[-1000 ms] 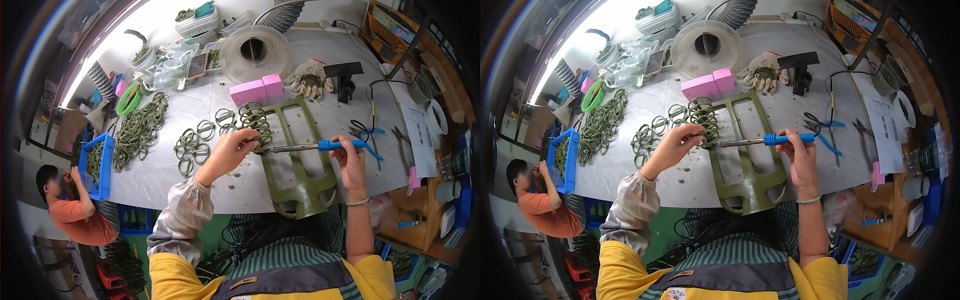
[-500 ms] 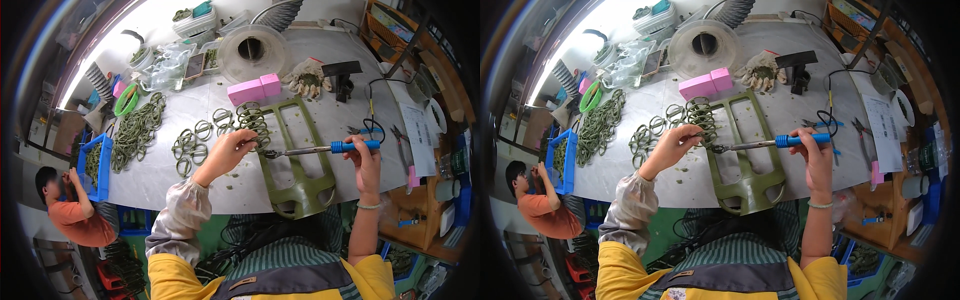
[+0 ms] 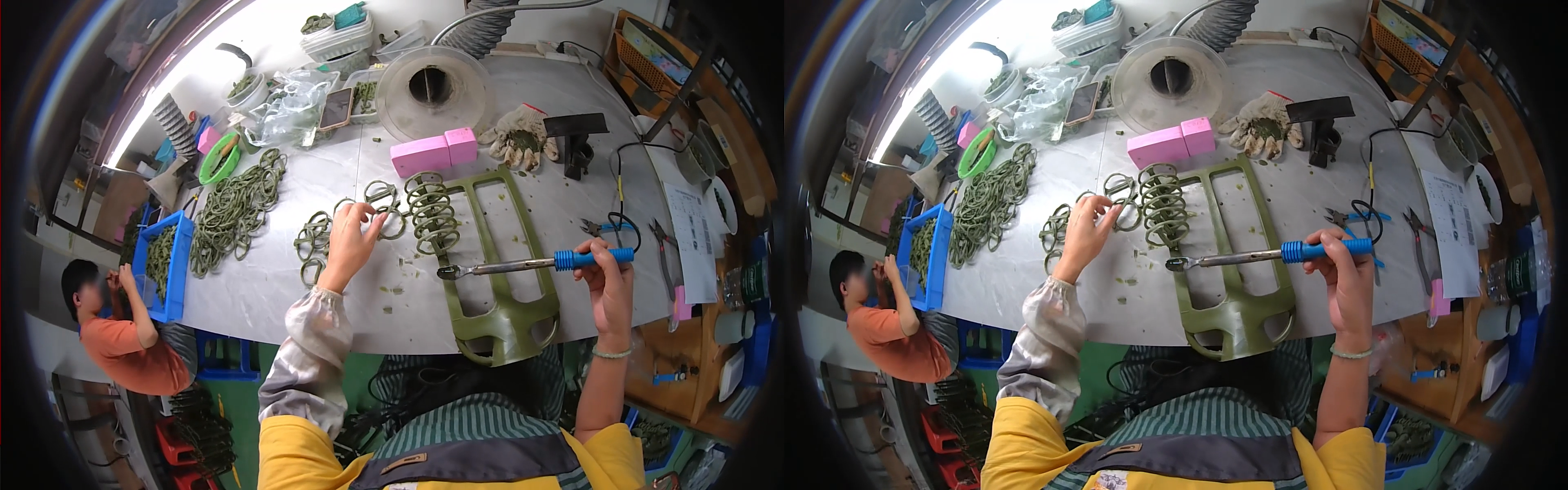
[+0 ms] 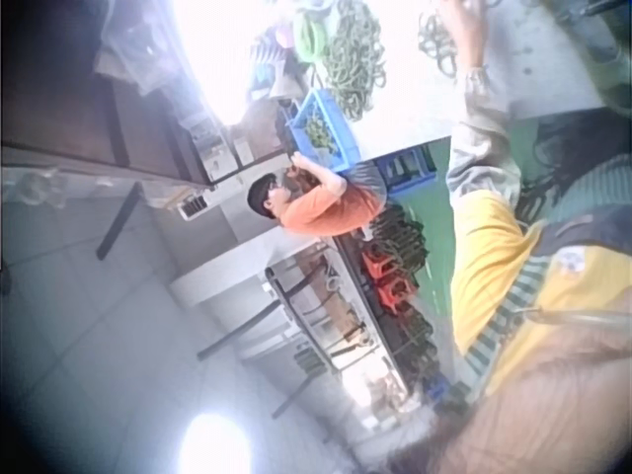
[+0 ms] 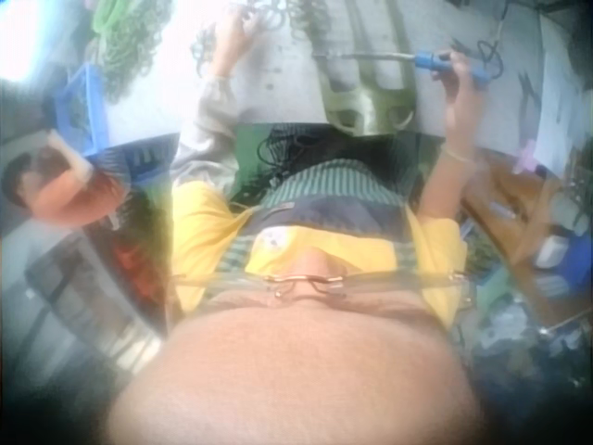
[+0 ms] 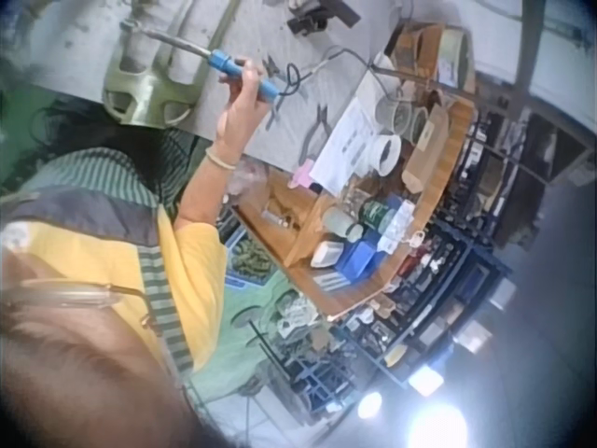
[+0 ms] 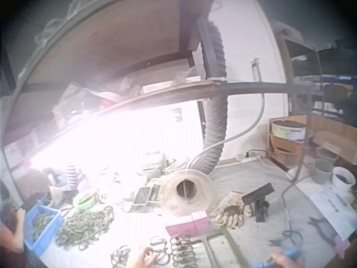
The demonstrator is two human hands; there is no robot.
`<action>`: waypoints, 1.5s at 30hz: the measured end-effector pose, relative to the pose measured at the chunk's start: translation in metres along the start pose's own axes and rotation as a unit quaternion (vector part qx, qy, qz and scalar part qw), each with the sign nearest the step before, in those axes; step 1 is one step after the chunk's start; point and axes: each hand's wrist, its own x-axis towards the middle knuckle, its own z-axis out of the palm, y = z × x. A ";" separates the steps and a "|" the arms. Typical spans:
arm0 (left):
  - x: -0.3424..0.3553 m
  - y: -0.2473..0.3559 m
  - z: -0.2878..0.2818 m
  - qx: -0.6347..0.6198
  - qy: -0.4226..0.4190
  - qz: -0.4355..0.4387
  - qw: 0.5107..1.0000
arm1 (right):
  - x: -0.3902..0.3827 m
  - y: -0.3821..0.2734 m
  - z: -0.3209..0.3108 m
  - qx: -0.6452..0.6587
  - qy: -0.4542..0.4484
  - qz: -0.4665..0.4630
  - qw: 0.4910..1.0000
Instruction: The person places a plastic frame on the table, then attaches plastic rings onto the frame one by one using a soldering iron.
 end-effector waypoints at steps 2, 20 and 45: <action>0.007 0.002 0.005 0.051 0.075 0.007 0.996 | -0.001 -0.001 0.000 -0.003 -0.009 -0.002 1.000; -0.042 0.083 -0.056 -0.300 -0.160 -0.142 0.930 | -0.006 -0.001 -0.006 -0.016 0.016 -0.012 1.000; -0.026 0.111 -0.010 -0.198 -0.144 -0.015 0.969 | 0.004 0.036 -0.004 0.053 -0.010 0.030 0.998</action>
